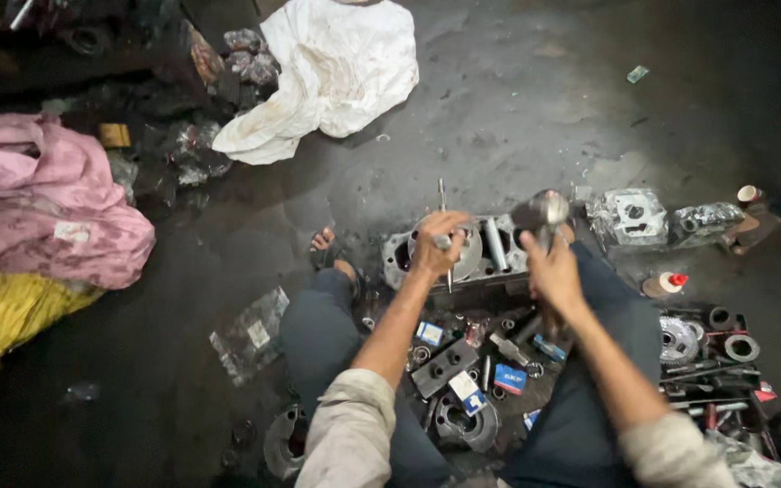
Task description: The person sits on the floor and uses a hammer to tap a cylindrical metal part into a hole in an engine block. They repeatedly reposition the part and strike it to seat it, then remove it and repeat the process on another hole.
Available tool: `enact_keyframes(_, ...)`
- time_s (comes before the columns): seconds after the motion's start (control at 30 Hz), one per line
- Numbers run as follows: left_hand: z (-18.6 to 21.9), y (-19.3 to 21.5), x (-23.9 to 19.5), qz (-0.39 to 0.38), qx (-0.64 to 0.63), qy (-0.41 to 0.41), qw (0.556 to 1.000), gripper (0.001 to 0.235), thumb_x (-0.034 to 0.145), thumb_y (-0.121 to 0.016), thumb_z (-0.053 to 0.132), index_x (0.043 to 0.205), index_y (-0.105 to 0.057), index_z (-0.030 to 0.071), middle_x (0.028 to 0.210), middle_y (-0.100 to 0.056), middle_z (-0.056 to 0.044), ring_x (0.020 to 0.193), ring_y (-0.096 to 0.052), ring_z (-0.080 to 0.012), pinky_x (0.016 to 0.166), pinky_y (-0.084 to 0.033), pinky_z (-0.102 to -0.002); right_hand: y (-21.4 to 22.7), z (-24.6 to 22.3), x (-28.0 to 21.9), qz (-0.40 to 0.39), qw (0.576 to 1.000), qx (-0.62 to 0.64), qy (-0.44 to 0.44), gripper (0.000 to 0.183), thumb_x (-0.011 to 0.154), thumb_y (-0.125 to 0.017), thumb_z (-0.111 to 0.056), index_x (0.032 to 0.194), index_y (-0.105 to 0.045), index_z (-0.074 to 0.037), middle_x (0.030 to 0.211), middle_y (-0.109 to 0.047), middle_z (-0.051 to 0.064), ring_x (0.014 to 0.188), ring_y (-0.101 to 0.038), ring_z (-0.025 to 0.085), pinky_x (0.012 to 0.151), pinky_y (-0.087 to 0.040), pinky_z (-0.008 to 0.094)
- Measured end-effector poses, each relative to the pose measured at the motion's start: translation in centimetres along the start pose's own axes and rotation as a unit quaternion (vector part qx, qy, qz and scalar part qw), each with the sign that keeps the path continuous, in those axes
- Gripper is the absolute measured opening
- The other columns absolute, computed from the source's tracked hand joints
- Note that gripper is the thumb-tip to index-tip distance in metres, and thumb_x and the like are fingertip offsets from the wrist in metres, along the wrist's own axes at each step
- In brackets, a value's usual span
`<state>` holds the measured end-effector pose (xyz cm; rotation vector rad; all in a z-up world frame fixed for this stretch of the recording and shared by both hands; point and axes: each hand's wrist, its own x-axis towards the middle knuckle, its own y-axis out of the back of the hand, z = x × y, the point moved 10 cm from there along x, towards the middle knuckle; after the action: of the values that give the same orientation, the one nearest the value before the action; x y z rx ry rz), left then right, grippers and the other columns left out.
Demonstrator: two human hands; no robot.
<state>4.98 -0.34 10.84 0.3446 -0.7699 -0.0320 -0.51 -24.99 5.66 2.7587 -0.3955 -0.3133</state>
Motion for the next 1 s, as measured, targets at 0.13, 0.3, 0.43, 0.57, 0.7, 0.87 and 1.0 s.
enact_keyframes(0.13, 1.6, 4.7, 4.7, 0.058, -0.079, 0.146, 0.984, 0.031, 0.089, -0.057, 0.012, 0.113, -0.075, 0.010, 0.118, -0.076, -0.009, 0.112, -0.071, -0.0228, 0.098, -0.055, -0.036, 1.1, 4.0, 4.7, 0.036, 0.997, -0.011, -0.073, 0.062, 0.092, -0.066, -0.037, 0.134, -0.040, 0.002, 0.060, -0.059, 0.008, 0.039, -0.054, 0.020, 0.034, -0.046, 0.040)
enact_keyframes(0.3, 3.9, 13.0, 5.9, 0.078, -0.205, 0.189, 0.957, 0.030, 0.092, -0.052, 0.014, 0.109, -0.074, 0.003, 0.107, -0.077, -0.009, 0.100, -0.073, -0.0191, 0.089, -0.054, -0.031, -1.1, 12.1, 6.1, -0.008, 0.975, -0.121, -0.186, 0.072, 0.105, -0.061, -0.053, 0.115, -0.065, 0.018, 0.072, -0.066, 0.017, 0.054, -0.066, 0.027, 0.054, -0.055, 0.041)
enact_keyframes(0.43, 2.1, 16.2, 5.4, 0.158, -0.265, 0.259, 0.915, 0.032, 0.089, -0.049, 0.014, 0.102, -0.076, 0.000, 0.098, -0.079, -0.010, 0.083, -0.072, -0.0183, 0.077, -0.053, -0.029, -1.2, 7.2, 5.6, 0.083, 0.935, -0.344, 0.039, 0.057, 0.094, -0.068, -0.042, 0.112, -0.062, 0.012, 0.092, -0.067, 0.029, 0.075, -0.068, 0.044, 0.067, -0.054, 0.052)
enact_keyframes(0.57, 0.4, 15.8, 4.7, 0.154, -0.241, 0.304, 0.909, 0.031, 0.088, -0.051, 0.013, 0.100, -0.076, 0.000, 0.096, -0.078, -0.009, 0.076, -0.070, -0.0164, 0.070, -0.051, -0.030, -7.2, 2.3, -0.9, 0.073, 0.892, -0.338, 0.291, 0.036, 0.090, -0.068, -0.027, 0.107, -0.068, 0.005, 0.100, -0.070, 0.025, 0.092, -0.067, 0.038, 0.083, -0.054, 0.048)
enact_keyframes(0.7, 0.5, 14.5, 4.7, 0.109, -0.231, 0.261, 0.931, 0.031, 0.089, -0.051, 0.011, 0.101, -0.077, 0.000, 0.095, -0.077, -0.009, 0.080, -0.069, -0.0149, 0.075, -0.056, -0.029, -14.7, 7.4, -0.4, -0.110, 0.989, -0.081, 0.059, 0.045, 0.095, -0.067, -0.042, 0.110, -0.072, 0.001, 0.093, -0.073, 0.014, 0.078, -0.065, 0.020, 0.074, -0.053, 0.037)
enact_keyframes(0.87, 0.2, 12.9, 4.2, 0.072, -0.223, 0.269, 0.934, 0.029, 0.090, -0.051, 0.009, 0.101, -0.076, 0.000, 0.096, -0.077, -0.008, 0.081, -0.069, -0.0135, 0.075, -0.057, -0.029, -16.6, 11.4, -0.1, -0.120, 0.982, 0.079, -0.125, 0.042, 0.098, -0.063, -0.040, 0.115, -0.071, -0.003, 0.089, -0.071, 0.005, 0.069, -0.060, 0.014, 0.061, -0.050, 0.030)
enact_keyframes(1.0, 0.6, 12.6, 4.3, 0.060, -0.236, 0.267, 0.932, 0.030, 0.089, -0.050, 0.007, 0.101, -0.076, 0.000, 0.096, -0.077, -0.009, 0.081, -0.069, -0.0133, 0.075, -0.057, -0.029, -17.6, 11.2, -0.3, -0.161, 0.970, 0.105, -0.147, 0.041, 0.102, -0.054, -0.040, 0.115, -0.071, -0.005, 0.090, -0.069, 0.007, 0.068, -0.060, 0.014, 0.059, -0.052, 0.030)
